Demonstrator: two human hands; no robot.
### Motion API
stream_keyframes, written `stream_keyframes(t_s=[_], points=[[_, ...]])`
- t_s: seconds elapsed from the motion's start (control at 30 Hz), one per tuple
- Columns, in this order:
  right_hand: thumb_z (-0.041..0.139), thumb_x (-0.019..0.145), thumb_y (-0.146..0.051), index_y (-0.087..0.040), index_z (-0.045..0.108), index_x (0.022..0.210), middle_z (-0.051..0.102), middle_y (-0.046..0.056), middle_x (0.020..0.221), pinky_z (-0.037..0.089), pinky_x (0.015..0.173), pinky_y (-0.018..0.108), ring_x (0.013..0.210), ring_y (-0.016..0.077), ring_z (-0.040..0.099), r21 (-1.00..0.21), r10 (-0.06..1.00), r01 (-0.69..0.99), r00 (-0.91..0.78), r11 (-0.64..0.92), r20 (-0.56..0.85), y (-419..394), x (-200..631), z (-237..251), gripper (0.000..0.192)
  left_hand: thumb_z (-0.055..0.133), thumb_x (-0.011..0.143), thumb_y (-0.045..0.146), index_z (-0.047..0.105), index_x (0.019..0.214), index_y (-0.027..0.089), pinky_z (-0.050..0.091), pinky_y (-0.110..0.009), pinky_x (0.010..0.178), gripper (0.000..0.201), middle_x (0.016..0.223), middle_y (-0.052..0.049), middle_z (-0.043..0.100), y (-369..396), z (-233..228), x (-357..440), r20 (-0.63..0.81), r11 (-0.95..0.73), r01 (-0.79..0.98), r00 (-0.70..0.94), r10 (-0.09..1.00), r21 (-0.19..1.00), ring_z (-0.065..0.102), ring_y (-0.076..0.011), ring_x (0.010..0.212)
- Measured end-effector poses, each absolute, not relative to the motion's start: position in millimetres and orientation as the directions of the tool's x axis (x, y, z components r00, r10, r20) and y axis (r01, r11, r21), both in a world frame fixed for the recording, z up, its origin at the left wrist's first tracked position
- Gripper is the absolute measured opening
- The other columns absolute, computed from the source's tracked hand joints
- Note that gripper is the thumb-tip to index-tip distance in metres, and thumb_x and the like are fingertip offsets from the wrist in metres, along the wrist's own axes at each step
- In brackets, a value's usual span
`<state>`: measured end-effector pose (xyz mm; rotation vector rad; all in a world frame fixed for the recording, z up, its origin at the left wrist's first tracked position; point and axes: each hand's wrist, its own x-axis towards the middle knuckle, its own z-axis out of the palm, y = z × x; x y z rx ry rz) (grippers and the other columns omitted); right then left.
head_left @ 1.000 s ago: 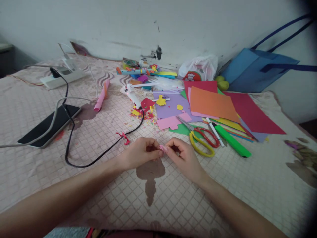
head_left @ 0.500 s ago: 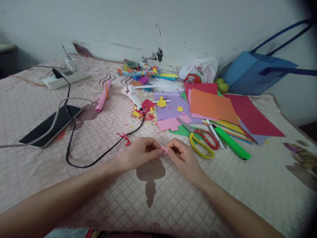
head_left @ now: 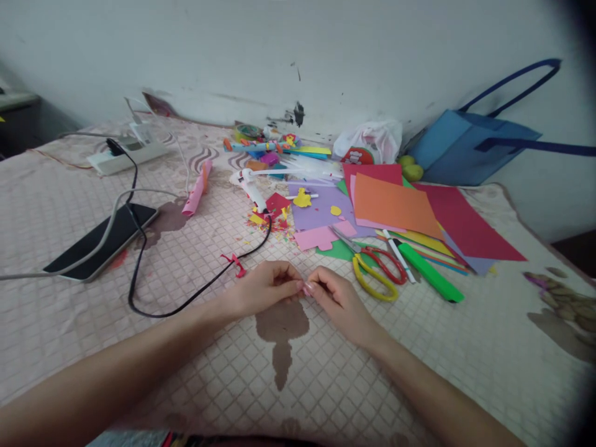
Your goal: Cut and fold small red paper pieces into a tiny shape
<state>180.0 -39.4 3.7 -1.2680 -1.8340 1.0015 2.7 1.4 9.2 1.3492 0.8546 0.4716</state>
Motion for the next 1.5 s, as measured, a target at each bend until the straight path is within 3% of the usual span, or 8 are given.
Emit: stream_keyframes(t_s=[0.2,0.43,0.77,1.1,1.33,1.5], points=[[0.042,0.092,-0.026,-0.018,0.054,0.075,0.051,-0.001,0.065,0.039,0.058,0.024,0.061,0.0124,0.048,-0.916,0.963,0.374,-0.266,0.145,0.044,-37,183,2,0.022,0.06,0.078,0.026,0.059,0.076,0.011,0.04,-0.019,0.056,0.015,0.063,0.002,0.058,1,8,5,-0.267,0.24,0.127,0.592,0.76,0.963,0.052,-0.0069,0.057],[0.053,0.086,-0.024,-0.018,0.059,0.074,0.059,0.001,0.071,0.04,0.059,0.025,0.066,0.0139,0.053,-0.872,0.972,0.443,-0.195,0.207,0.132,-36,181,2,0.014,0.061,0.077,0.026,0.058,0.076,0.012,0.042,-0.021,0.058,0.015,0.065,0.001,0.06,3,3,4,-0.258,0.237,0.113,0.569,0.781,0.965,0.053,-0.0076,0.057],[0.046,0.089,-0.022,-0.019,0.05,0.074,0.047,-0.003,0.067,0.034,0.057,0.024,0.063,0.0124,0.043,-0.874,0.955,0.429,-0.273,0.23,0.117,-33,184,4,0.016,0.057,0.081,0.039,0.059,0.079,0.012,0.046,-0.023,0.064,0.026,0.075,-0.003,0.064,4,5,4,-0.271,0.27,0.091,0.58,0.769,0.959,0.057,-0.0092,0.063],[0.047,0.089,-0.024,-0.019,0.051,0.071,0.053,-0.001,0.069,0.035,0.06,0.025,0.066,0.0145,0.049,-0.79,0.942,0.517,-0.228,0.331,0.245,-33,181,4,0.019,0.064,0.075,0.035,0.059,0.081,0.012,0.043,-0.022,0.057,0.024,0.068,-0.002,0.062,3,0,5,-0.163,0.067,0.183,0.579,0.799,0.981,0.056,-0.0112,0.061],[0.047,0.089,-0.024,-0.019,0.05,0.07,0.051,-0.002,0.066,0.035,0.059,0.024,0.064,0.0137,0.048,-0.78,0.942,0.528,-0.217,0.335,0.258,-31,183,1,0.019,0.065,0.073,0.033,0.059,0.081,0.013,0.045,-0.023,0.058,0.022,0.067,0.0,0.061,4,-4,6,-0.164,0.102,0.137,0.588,0.792,0.985,0.057,-0.0109,0.061],[0.046,0.088,-0.025,-0.019,0.051,0.071,0.053,-0.001,0.069,0.035,0.06,0.025,0.066,0.0148,0.049,-0.673,0.931,0.655,-0.139,0.343,0.339,0,206,6,0.018,0.066,0.072,0.033,0.058,0.082,0.013,0.045,-0.024,0.06,0.024,0.068,0.0,0.061,7,-7,4,-0.173,0.148,0.091,0.599,0.782,0.985,0.057,-0.0103,0.059]])
